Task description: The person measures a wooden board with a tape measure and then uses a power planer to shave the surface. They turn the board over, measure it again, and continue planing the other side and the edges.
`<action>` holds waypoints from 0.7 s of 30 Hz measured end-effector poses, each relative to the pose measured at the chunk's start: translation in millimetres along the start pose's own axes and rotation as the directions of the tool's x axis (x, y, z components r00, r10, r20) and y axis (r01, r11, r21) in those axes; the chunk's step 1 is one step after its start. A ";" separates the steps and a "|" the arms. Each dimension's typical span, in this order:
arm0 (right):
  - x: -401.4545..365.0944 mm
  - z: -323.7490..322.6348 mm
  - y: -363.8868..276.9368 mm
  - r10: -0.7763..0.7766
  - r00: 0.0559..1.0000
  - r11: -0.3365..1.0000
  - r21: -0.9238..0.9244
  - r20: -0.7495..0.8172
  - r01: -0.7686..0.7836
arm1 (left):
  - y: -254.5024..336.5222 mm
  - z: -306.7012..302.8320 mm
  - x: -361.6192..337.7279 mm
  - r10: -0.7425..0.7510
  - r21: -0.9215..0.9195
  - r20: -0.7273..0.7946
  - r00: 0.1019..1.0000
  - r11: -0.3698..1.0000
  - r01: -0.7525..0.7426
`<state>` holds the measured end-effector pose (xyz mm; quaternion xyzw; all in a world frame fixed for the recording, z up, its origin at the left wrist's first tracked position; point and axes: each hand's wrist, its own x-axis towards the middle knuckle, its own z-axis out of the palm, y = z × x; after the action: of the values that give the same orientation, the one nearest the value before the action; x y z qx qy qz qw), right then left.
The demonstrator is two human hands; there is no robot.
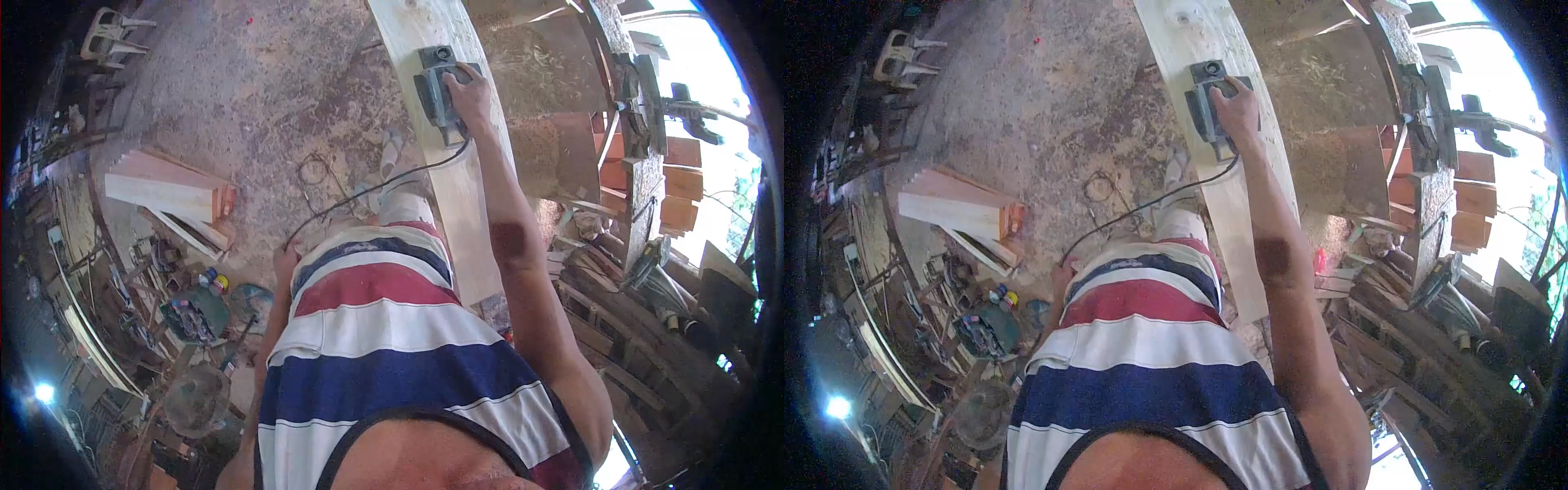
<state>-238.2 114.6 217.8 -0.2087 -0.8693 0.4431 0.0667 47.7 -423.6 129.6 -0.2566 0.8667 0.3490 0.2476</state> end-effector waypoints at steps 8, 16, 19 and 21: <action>130.8 52.7 -38.6 -0.031 0.999 0.999 -0.017 0.011 0.032 | -12.3 16.0 75.6 -0.115 -0.023 0.043 0.992 0.993 0.116; 274.8 105.7 -78.9 -0.131 0.991 0.990 -0.060 -0.021 0.129 | 132.6 -32.4 109.8 -0.045 -0.293 0.125 0.991 0.953 0.080; 340.9 142.2 -67.8 -0.234 0.972 0.963 -0.146 -0.022 0.228 | 149.3 -41.7 119.7 -0.020 -0.304 0.082 0.996 0.952 0.044; 376.2 147.1 -90.7 -0.345 0.938 0.926 -0.172 -0.020 0.337 | 201.2 -49.5 120.0 -0.024 -0.335 0.110 0.994 0.940 0.060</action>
<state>-650.1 116.9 176.2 -0.0705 -0.9242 0.3455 0.1469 -178.4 -366.8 184.1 -0.2950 0.7742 0.4999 0.2524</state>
